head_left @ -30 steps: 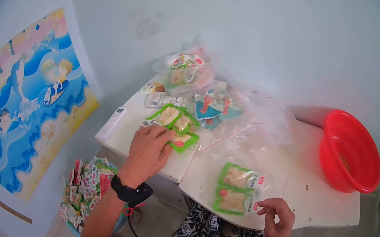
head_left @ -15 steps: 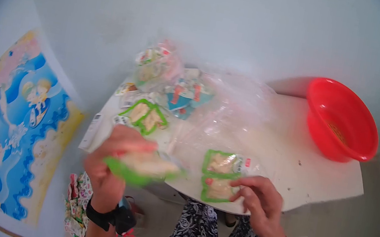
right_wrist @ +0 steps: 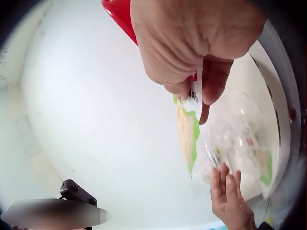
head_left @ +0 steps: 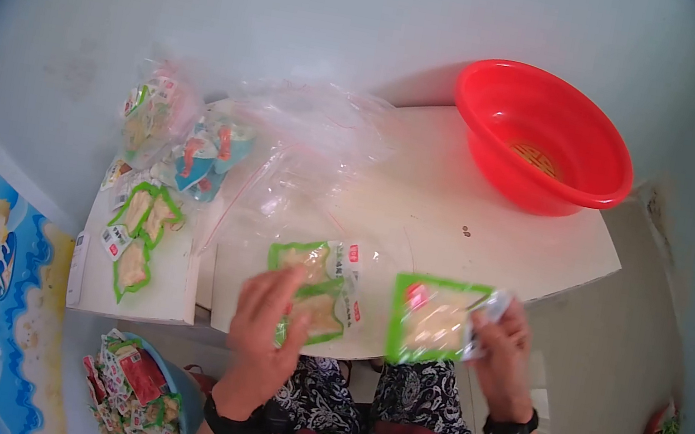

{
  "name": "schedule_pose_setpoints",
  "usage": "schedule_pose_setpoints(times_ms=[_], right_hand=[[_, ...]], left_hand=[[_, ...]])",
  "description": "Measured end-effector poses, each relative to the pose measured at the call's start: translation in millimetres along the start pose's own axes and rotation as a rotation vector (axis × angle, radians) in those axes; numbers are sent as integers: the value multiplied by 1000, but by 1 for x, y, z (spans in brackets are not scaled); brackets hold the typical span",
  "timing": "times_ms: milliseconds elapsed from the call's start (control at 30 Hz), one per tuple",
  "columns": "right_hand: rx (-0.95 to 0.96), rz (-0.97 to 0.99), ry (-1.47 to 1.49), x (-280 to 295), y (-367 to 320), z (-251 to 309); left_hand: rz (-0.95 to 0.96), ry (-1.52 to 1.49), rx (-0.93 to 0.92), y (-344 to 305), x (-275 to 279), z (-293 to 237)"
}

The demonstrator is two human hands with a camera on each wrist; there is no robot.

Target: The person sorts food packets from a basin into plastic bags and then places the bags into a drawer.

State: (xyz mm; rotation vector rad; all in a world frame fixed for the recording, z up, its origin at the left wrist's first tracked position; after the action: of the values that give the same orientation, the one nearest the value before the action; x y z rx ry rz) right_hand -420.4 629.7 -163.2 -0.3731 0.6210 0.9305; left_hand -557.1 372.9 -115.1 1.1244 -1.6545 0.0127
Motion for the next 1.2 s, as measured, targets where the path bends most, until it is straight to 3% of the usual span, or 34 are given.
schedule_pose_setpoints(times_ms=[67,300,500,600,800,1100,1200], right_hand=[[99,-50,-113,21,13,20],[128,-11,-351,30,45,8],[-19,101,-395,-3,61,-10],[-91,143,-334,-12,65,-17],[-187,120,-233,-4,73,-26],[-195,299,-372,-31,76,-35],[-21,368,-703,-20,87,-40]], left_hand=[[-116,134,42,0,0,13],[14,89,274,-10,-24,41],[-15,379,-51,2,-18,5],[71,252,-156,-5,-30,-5],[157,268,-158,-11,-43,-1],[170,250,-180,-11,-41,-1],[137,199,-159,-12,-39,1]])
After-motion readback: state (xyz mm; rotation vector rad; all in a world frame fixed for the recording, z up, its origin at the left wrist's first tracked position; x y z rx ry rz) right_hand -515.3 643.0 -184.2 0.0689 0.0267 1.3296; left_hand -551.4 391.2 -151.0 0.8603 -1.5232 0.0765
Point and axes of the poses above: each hand's wrist, its own y-axis towards the middle knuckle, its own x-axis out of the back of the hand, z = x × y, the point moved 4 cm from there along y, towards the middle knuckle, and after that the axes turned 11 degrees about y, right-handed, at the moved point
